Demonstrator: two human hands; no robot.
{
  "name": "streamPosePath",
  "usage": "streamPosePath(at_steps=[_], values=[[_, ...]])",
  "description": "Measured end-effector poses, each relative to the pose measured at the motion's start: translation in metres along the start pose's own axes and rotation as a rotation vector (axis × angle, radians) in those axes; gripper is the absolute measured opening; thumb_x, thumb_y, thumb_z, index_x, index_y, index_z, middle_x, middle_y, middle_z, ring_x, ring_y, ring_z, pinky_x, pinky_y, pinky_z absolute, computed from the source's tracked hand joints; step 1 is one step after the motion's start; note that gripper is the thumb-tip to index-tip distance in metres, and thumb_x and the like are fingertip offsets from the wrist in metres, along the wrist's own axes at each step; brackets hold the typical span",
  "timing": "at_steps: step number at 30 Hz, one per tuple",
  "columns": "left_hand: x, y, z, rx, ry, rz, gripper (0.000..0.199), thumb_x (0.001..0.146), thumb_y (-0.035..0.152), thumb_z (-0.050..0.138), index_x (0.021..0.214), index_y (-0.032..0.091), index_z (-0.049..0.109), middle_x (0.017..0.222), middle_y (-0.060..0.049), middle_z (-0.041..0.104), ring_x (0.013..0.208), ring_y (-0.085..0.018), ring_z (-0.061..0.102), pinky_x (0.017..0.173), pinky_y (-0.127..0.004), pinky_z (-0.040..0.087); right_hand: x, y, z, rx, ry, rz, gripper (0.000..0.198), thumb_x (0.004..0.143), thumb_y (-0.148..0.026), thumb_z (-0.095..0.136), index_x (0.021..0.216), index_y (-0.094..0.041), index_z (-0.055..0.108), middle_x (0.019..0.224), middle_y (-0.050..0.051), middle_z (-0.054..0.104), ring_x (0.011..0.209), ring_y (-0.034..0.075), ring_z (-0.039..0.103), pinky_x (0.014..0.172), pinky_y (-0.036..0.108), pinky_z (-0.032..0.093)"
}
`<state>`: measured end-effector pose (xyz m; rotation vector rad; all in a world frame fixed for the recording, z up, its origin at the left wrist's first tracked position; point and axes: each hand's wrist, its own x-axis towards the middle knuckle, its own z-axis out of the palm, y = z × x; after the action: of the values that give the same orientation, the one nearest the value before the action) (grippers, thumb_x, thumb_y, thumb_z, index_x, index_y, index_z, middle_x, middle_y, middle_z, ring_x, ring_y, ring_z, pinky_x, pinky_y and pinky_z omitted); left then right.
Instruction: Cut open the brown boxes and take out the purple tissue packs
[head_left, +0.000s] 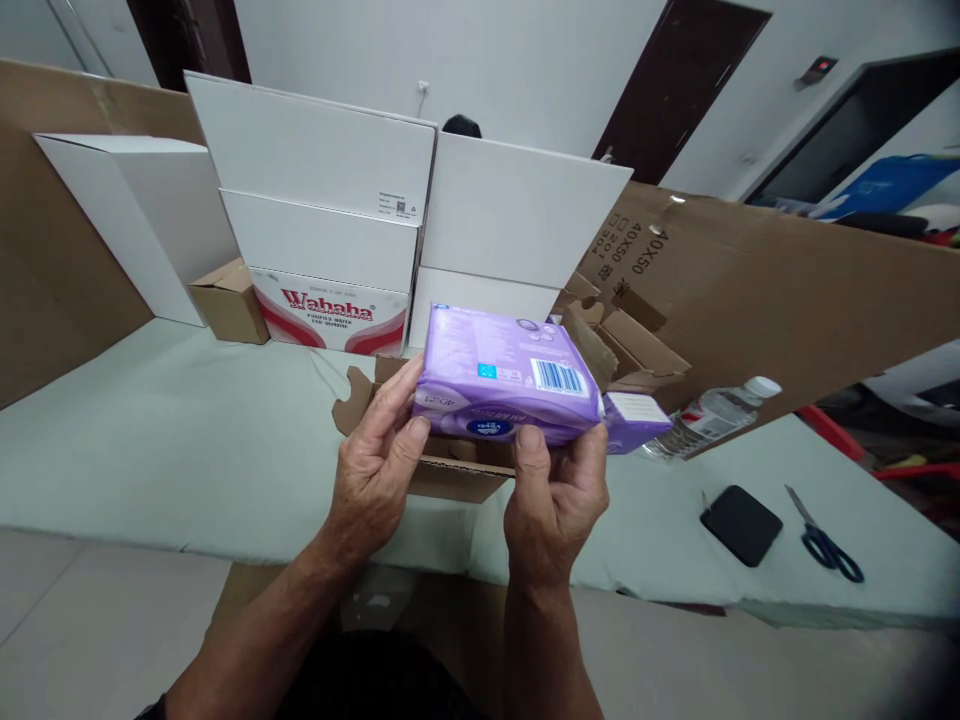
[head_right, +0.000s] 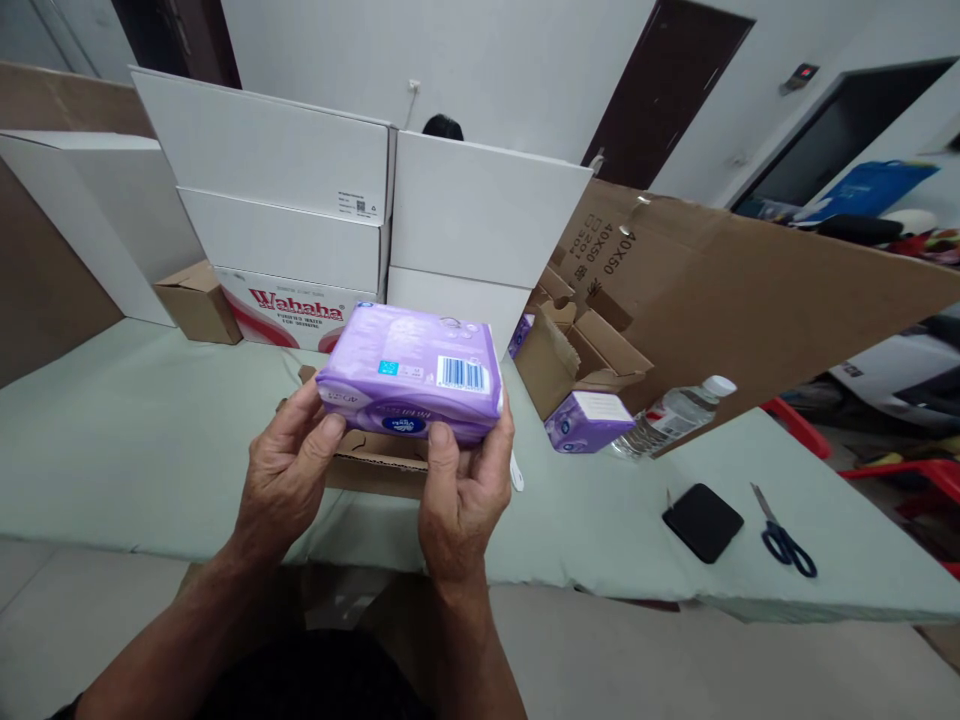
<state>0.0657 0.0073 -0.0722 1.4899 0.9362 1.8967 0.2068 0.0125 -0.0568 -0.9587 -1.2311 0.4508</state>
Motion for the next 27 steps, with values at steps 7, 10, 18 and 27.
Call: streamPosePath(at_steps=[7,10,18,27], values=[[-0.003,0.000,-0.003,-0.035,-0.012,0.002,0.047,0.103,0.025,0.060,0.148,0.039,0.060,0.153,-0.001,0.061,0.143,-0.025,0.055,0.122,-0.040,0.045,-0.001,0.002,-0.001,-0.015,0.075,-0.121,0.042,0.097,-0.033,0.066,0.137,-0.023,0.063,0.121,0.007,0.073,0.109,0.021,0.070,0.090,0.036,0.060],[-0.004,0.003,-0.003,-0.053,-0.016,-0.003,0.047,0.103,0.024,0.061,0.148,0.038,0.060,0.154,-0.001,0.061,0.144,-0.025,0.055,0.123,-0.040,0.044,-0.004,0.001,-0.001,-0.017,0.070,-0.125,0.040,0.097,-0.032,0.065,0.136,-0.023,0.064,0.120,0.007,0.073,0.110,0.021,0.070,0.090,0.036,0.060],[-0.007,0.004,-0.003,-0.208,-0.006,-0.070,0.045,0.100,0.027,0.066,0.144,0.034,0.065,0.157,-0.004,0.057,0.147,-0.029,0.051,0.124,-0.044,0.041,-0.009,0.004,-0.003,-0.059,0.047,-0.163,0.047,0.098,-0.026,0.062,0.145,-0.025,0.058,0.125,0.009,0.071,0.111,0.022,0.070,0.094,0.040,0.061],[0.007,0.030,-0.021,-0.561,0.238,-0.460,0.037,0.079,0.047,0.084,0.105,0.022,0.075,0.107,-0.009,0.077,0.128,-0.038,0.065,0.104,-0.047,0.059,-0.024,0.008,-0.001,-0.100,-0.191,-0.517,0.074,0.092,-0.027,0.064,0.161,-0.027,0.039,0.160,0.012,0.048,0.150,0.038,0.043,0.119,0.069,0.040]])
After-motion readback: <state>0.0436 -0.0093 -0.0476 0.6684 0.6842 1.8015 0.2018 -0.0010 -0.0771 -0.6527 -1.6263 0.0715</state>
